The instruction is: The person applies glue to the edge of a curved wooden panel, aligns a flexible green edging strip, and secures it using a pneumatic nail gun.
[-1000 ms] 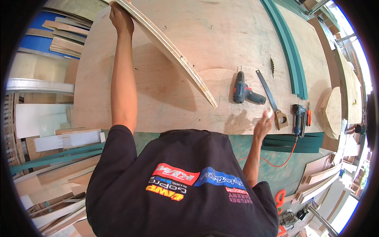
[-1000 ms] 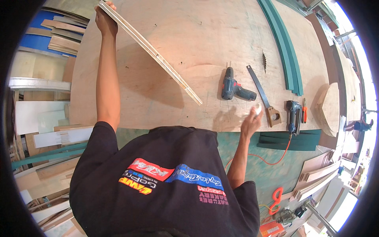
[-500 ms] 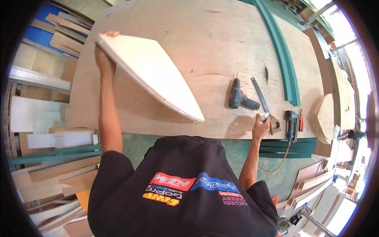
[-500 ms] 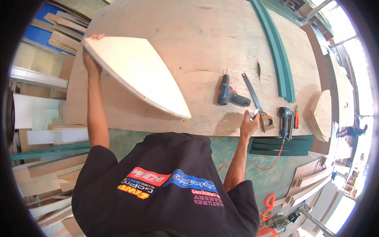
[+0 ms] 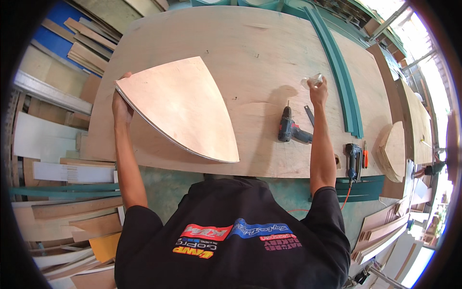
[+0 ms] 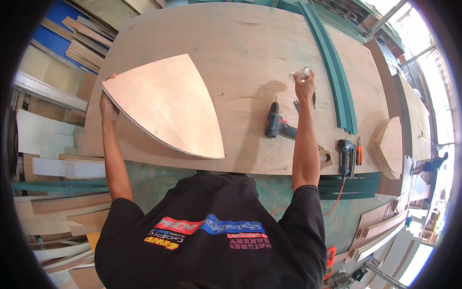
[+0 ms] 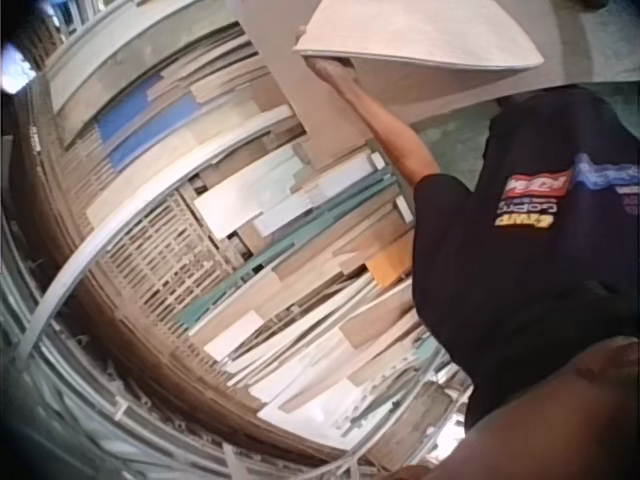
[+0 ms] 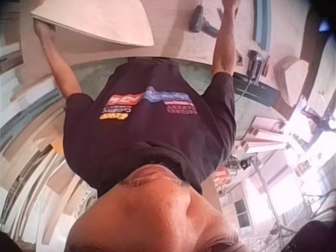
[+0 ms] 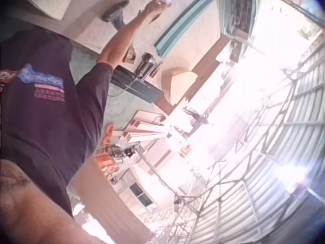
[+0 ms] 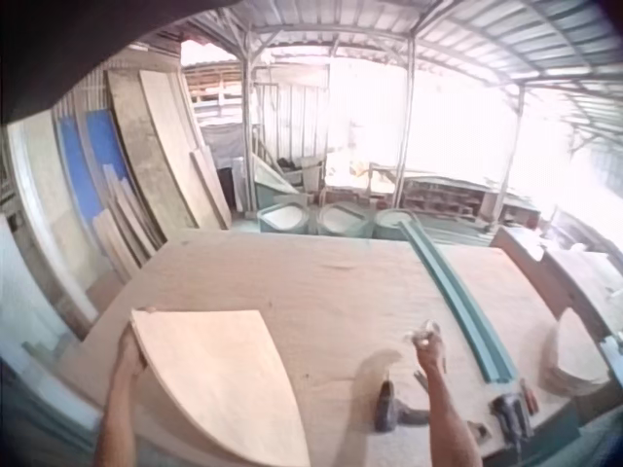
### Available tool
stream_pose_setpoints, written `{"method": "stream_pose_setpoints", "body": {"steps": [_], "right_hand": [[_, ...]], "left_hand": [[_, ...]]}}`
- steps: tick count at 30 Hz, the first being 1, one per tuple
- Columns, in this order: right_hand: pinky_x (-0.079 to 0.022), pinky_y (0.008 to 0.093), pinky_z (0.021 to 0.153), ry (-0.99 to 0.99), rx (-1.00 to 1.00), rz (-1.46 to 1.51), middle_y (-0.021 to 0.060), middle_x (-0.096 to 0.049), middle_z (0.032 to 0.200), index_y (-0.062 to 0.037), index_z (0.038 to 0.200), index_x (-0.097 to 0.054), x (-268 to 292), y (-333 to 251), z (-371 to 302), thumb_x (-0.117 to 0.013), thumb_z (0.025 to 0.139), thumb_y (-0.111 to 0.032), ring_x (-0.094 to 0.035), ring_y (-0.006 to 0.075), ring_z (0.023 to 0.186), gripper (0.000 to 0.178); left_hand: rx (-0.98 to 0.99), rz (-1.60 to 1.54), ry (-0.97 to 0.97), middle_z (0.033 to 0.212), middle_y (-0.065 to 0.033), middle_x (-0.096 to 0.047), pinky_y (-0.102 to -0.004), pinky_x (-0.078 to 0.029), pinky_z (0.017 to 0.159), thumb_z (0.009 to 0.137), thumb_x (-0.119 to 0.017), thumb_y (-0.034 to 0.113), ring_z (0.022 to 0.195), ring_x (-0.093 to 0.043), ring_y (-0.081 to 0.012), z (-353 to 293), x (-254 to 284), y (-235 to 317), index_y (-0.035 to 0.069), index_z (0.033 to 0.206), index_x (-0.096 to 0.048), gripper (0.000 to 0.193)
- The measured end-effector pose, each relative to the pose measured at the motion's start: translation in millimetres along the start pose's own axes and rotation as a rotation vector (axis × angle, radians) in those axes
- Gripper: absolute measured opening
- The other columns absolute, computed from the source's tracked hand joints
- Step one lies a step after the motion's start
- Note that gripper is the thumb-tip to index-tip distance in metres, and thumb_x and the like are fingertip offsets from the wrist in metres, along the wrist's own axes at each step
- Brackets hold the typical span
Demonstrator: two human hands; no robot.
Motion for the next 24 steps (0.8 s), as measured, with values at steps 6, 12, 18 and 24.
{"method": "stream_pose_setpoints", "body": {"steps": [6, 12, 18, 24], "right_hand": [[-0.055, 0.0407, 0.072, -0.693, -0.014, -0.069, 0.0182, -0.072, 0.082, 0.0020, 0.097, -0.072, -123, 6, -158, -0.067, 0.093, -0.028, -0.072, 0.0277, 0.082, 0.031], [-0.052, 0.0356, 0.066, -1.068, -0.237, 0.044, 0.0108, -0.068, 0.069, 0.0048, 0.083, -0.073, -135, -8, -352, -0.060, 0.099, -0.042, -0.065, 0.0161, 0.065, 0.051], [-0.051, 0.0346, 0.071, -1.056, -0.286, 0.289, 0.0105, -0.071, 0.080, 0.0056, 0.102, -0.073, -134, -44, -372, -0.064, 0.098, -0.032, -0.063, 0.0174, 0.075, 0.039], [-0.053, 0.0335, 0.076, -0.931, -0.228, 0.181, 0.0155, -0.075, 0.090, 0.0060, 0.105, -0.073, -118, -37, -366, -0.068, 0.094, -0.027, -0.070, 0.0192, 0.084, 0.035]], "left_hand": [[0.095, 0.009, -0.006, 0.133, -0.0084, -0.065, -0.0349, -0.044, 0.109, 0.108, -0.041, 0.052, 0.124, -0.059, -0.0194, -22, 40, 7, 0.002, 0.136, -0.062, 0.060], [0.453, 0.162, -0.246, 0.118, -0.0121, -0.072, -0.0318, -0.046, 0.097, 0.103, -0.046, 0.061, 0.112, -0.064, -0.0204, -19, 93, 19, 0.000, 0.127, -0.069, 0.070], [0.625, 1.117, -0.348, 0.093, -0.0137, -0.076, -0.0298, -0.051, 0.081, 0.096, -0.064, 0.055, 0.088, -0.069, -0.0173, -24, 146, -27, -0.006, 0.105, -0.077, 0.064], [0.464, 1.051, -0.169, 0.102, -0.0185, -0.077, -0.0340, -0.055, 0.087, 0.083, -0.081, 0.022, 0.096, -0.073, -0.0241, -46, 211, -128, -0.008, 0.109, -0.075, 0.039]]}}
Point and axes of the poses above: each hand's wrist, its own z-axis towards the middle knuckle, its own x-axis out of the back of the hand, y = z × x, the point moved 9 cm from there along z, towards the middle knuckle
